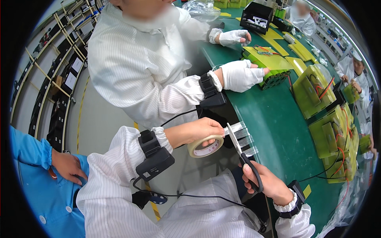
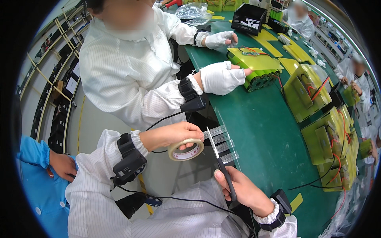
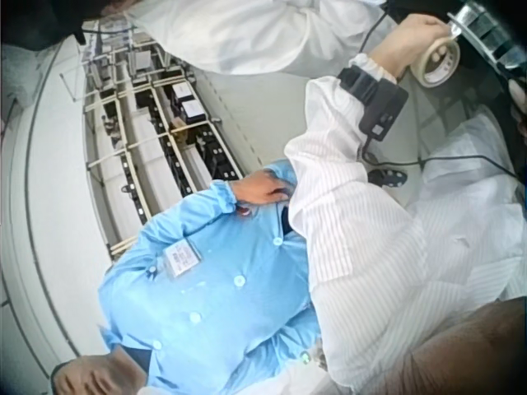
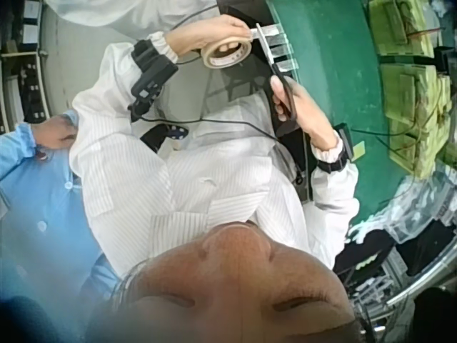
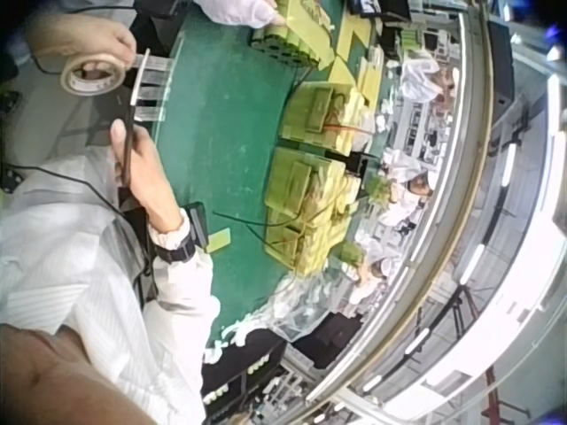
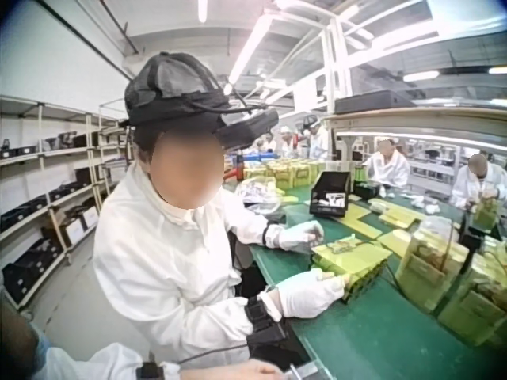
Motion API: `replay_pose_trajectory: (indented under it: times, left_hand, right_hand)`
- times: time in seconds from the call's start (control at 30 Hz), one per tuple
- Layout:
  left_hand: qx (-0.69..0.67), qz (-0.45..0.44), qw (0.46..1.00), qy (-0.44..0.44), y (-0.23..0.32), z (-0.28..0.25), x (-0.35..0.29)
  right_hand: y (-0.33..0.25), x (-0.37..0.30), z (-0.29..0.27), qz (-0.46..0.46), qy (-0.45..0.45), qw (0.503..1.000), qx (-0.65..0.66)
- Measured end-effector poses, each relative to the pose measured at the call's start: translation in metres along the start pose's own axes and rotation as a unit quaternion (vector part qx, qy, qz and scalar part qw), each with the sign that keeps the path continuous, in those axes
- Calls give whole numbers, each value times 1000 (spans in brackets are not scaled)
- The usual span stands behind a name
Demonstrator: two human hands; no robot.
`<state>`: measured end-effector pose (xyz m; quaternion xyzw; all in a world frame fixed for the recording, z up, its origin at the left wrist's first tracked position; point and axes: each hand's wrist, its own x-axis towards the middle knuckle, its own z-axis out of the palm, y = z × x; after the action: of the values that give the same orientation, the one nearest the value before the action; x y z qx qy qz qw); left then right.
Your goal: The person aligns an insulating board onto a battery pack, cuts multiple strips of tape from a roll using scissors, and applies the tape strips to secure the battery pack assembly with coworkers.
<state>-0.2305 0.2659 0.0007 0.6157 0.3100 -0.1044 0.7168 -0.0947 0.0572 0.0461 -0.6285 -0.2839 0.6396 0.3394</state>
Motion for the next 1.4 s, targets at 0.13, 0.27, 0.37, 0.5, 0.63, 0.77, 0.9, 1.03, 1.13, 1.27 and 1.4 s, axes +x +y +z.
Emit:
replay_pose_trajectory:
  times: [0.13,0.27,0.37,0.5,0.63,0.77,0.9,1.03,1.13,1.27,1.4]
  left_hand:
    - [11,2,1000,-4,2,1,1]
    - [27,-11,1000,-1,0,-6,-6]
    - [45,-38,998,-28,-8,-13,-15]
    - [82,3,996,-39,-7,-8,-26]
    - [18,13,1000,12,19,-7,-20]
    - [32,32,999,13,29,2,16]
    - [61,19,996,54,39,12,7]
    - [77,79,992,67,31,4,3]
    - [56,57,996,47,21,-2,-14]
    - [47,-6,997,54,6,3,-44]
    - [26,-7,999,43,-1,12,-58]
  right_hand:
    - [-1,-3,-1,5,23,1000,-3]
    - [3,1,0,17,40,999,-33]
    - [16,-4,3,25,-54,998,-14]
    - [37,-32,-4,-50,-107,993,1]
    - [37,-78,-25,-78,-90,985,127]
    - [51,-93,-30,-79,-8,991,103]
    - [65,-98,-31,-89,-14,988,124]
    - [85,-103,-43,-98,-3,985,145]
    - [91,-111,-50,-102,-8,980,171]
    - [88,-115,-62,-91,19,983,161]
    - [64,-125,-68,-94,172,980,-41]
